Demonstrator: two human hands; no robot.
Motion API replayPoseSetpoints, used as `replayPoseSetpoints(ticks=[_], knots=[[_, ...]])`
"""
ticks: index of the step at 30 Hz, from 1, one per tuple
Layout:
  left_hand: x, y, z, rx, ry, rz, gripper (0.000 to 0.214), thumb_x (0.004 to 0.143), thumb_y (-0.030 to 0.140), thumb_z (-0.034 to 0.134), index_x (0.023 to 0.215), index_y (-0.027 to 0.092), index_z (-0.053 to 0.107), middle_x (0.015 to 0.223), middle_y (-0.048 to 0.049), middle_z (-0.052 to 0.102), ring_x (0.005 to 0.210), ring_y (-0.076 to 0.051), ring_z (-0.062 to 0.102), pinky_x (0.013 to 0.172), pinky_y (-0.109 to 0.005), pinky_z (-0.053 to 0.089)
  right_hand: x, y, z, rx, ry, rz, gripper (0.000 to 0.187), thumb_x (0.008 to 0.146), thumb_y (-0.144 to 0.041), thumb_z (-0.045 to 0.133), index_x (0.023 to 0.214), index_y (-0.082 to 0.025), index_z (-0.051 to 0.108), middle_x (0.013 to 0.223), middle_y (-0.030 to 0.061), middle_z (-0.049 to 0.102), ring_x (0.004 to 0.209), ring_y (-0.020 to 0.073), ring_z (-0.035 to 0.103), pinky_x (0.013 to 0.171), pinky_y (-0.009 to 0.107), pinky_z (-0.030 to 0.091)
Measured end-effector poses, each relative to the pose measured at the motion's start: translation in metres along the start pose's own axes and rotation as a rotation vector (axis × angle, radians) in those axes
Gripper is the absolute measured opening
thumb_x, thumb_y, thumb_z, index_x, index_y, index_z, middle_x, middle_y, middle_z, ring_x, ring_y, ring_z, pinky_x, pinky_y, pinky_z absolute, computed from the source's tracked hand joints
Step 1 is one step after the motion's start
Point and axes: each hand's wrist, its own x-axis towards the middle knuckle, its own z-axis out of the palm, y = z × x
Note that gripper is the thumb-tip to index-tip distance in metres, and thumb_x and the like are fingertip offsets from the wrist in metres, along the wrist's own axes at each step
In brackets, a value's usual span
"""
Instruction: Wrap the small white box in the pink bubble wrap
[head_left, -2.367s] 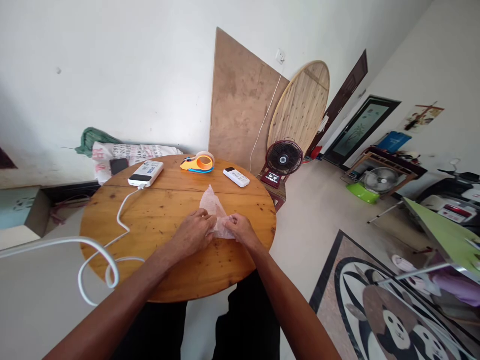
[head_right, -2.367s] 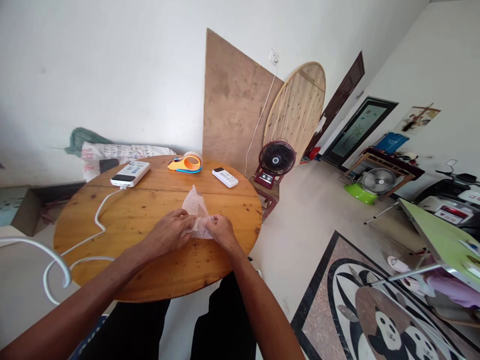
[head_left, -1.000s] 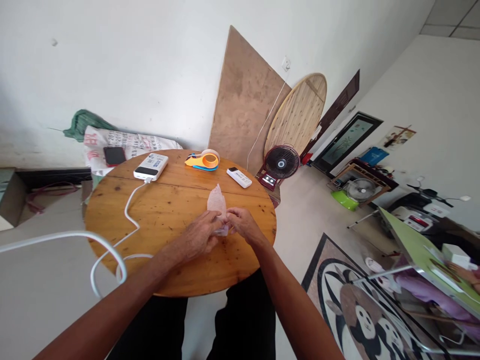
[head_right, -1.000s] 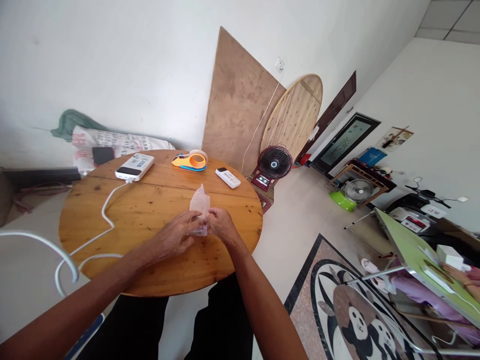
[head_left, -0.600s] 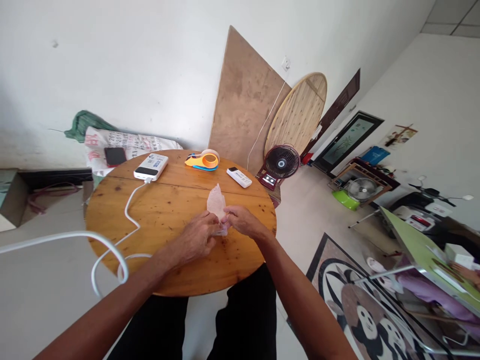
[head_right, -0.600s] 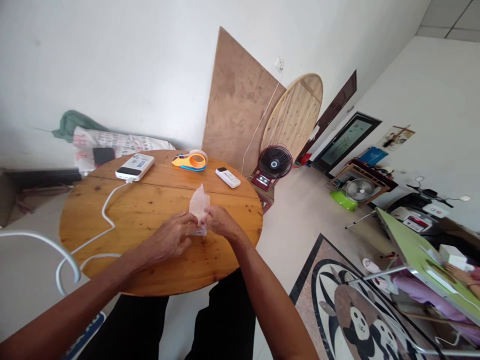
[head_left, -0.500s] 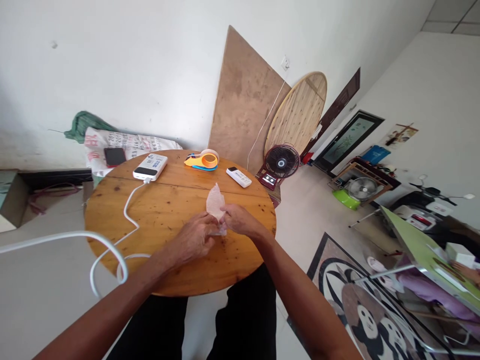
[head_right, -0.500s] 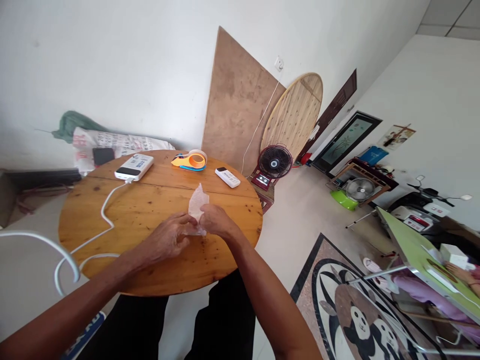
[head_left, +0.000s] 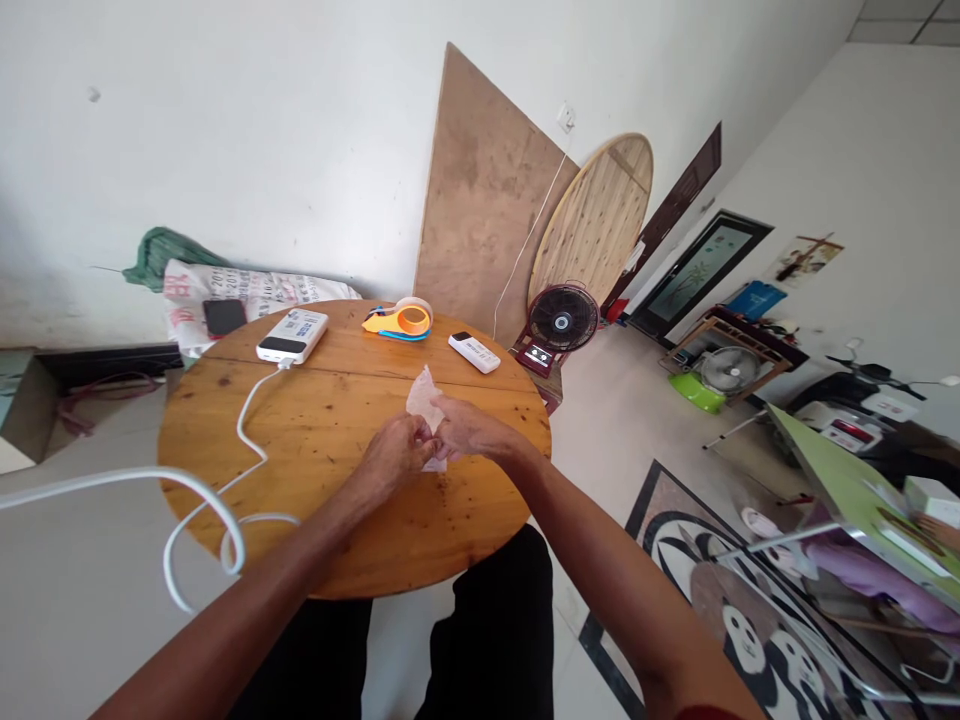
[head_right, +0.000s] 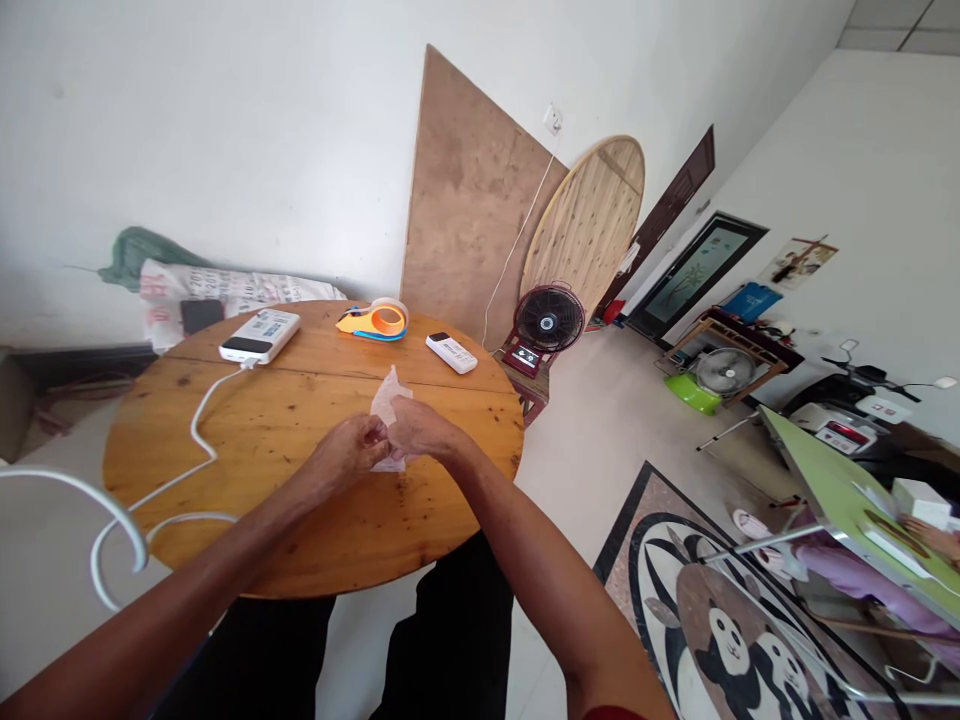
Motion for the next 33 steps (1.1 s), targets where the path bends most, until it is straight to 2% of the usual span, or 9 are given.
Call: replayPoseSetpoints(ticks=[2,8,10,12,16,20,23,27,33], knots=[[0.001,-0.003,0.001,-0.001,-0.023,0.023,0.015,0.077,0.030,0.053,0.073,0.017,0.061,0.076,-0.0026,0.061,0.069,-0.015,0.055,0.060,-0.025,0.038,-0.001,0.002,-0.002,0.061,-0.043,0.015,0.042,0.066,-0.007,0.049,0.107,-0.017,0.054,0.056,-0.0033,0.064,0.053,0.0165,0.062,0.050,0.023,0.046],[0.000,-0.006,0.005,0.119,-0.013,0.100,0.014,0.077,0.023,0.050,0.069,0.017,0.060,0.081,-0.0067,0.060,0.078,-0.020,0.057,0.068,-0.030,0.044,-0.014,0.003,-0.018,0.096,-0.098,-0.109,0.043,0.068,-0.002,0.042,0.106,-0.015,0.057,0.070,-0.0013,0.069,0.067,0.0131,0.064,0.063,0.022,0.046],[0.001,-0.006,0.004,0.166,-0.019,0.108,0.012,0.075,0.022,0.051,0.070,0.018,0.062,0.083,-0.0075,0.060,0.084,-0.023,0.057,0.073,-0.034,0.045,-0.012,0.009,-0.023,0.142,-0.020,-0.105,0.043,0.070,-0.004,0.041,0.109,-0.014,0.056,0.075,-0.0001,0.070,0.062,0.0115,0.063,0.059,0.021,0.044],[0.004,-0.006,0.003,0.190,-0.023,0.135,0.008,0.071,0.020,0.054,0.071,0.019,0.062,0.091,-0.0084,0.061,0.092,-0.025,0.056,0.080,-0.037,0.046,-0.005,0.019,-0.025,0.150,0.136,-0.081,0.036,0.073,-0.008,0.043,0.105,-0.014,0.057,0.074,0.0003,0.069,0.055,0.0103,0.060,0.053,0.020,0.041],[0.012,-0.007,0.000,0.169,-0.057,0.202,0.006,0.067,0.016,0.055,0.069,0.019,0.060,0.115,-0.0097,0.058,0.112,-0.027,0.052,0.091,-0.039,0.045,0.020,0.038,-0.018,0.006,0.361,-0.052,0.020,0.075,-0.026,0.057,0.093,-0.017,0.060,0.075,0.0001,0.066,0.057,0.0111,0.057,0.054,0.021,0.038],[0.016,-0.007,0.002,0.134,-0.087,0.201,0.006,0.067,0.016,0.052,0.069,0.020,0.056,0.114,-0.0087,0.059,0.113,-0.027,0.053,0.092,-0.039,0.046,0.042,0.042,-0.006,-0.189,0.432,-0.004,0.037,0.071,-0.040,0.064,0.101,-0.019,0.059,0.085,0.0049,0.067,0.076,0.0182,0.059,0.061,0.025,0.038],[0.016,-0.007,0.005,0.098,-0.104,0.174,0.006,0.067,0.015,0.050,0.067,0.021,0.053,0.109,-0.0077,0.062,0.118,-0.028,0.051,0.094,-0.039,0.045,0.052,0.045,-0.005,-0.235,0.478,0.015,0.024,0.073,-0.029,0.058,0.095,-0.020,0.062,0.085,0.0057,0.068,0.077,0.0189,0.059,0.063,0.026,0.036],[0.015,-0.009,0.010,0.061,-0.097,0.155,0.008,0.066,0.014,0.049,0.068,0.021,0.051,0.112,-0.0080,0.061,0.124,-0.026,0.047,0.097,-0.038,0.043,0.062,0.057,-0.006,-0.094,0.570,-0.037,0.010,0.074,-0.023,0.053,0.078,-0.020,0.062,0.072,0.0020,0.066,0.068,0.0154,0.058,0.061,0.024,0.036],[0.018,-0.014,0.013,0.030,-0.144,0.127,0.012,0.063,0.013,0.047,0.069,0.022,0.051,0.109,-0.0054,0.065,0.132,-0.026,0.039,0.105,-0.042,0.038,0.067,0.073,0.002,0.278,0.579,-0.121,0.014,0.078,-0.028,0.048,0.071,-0.019,0.056,0.055,-0.0029,0.057,0.053,0.0120,0.053,0.053,0.021,0.038]])
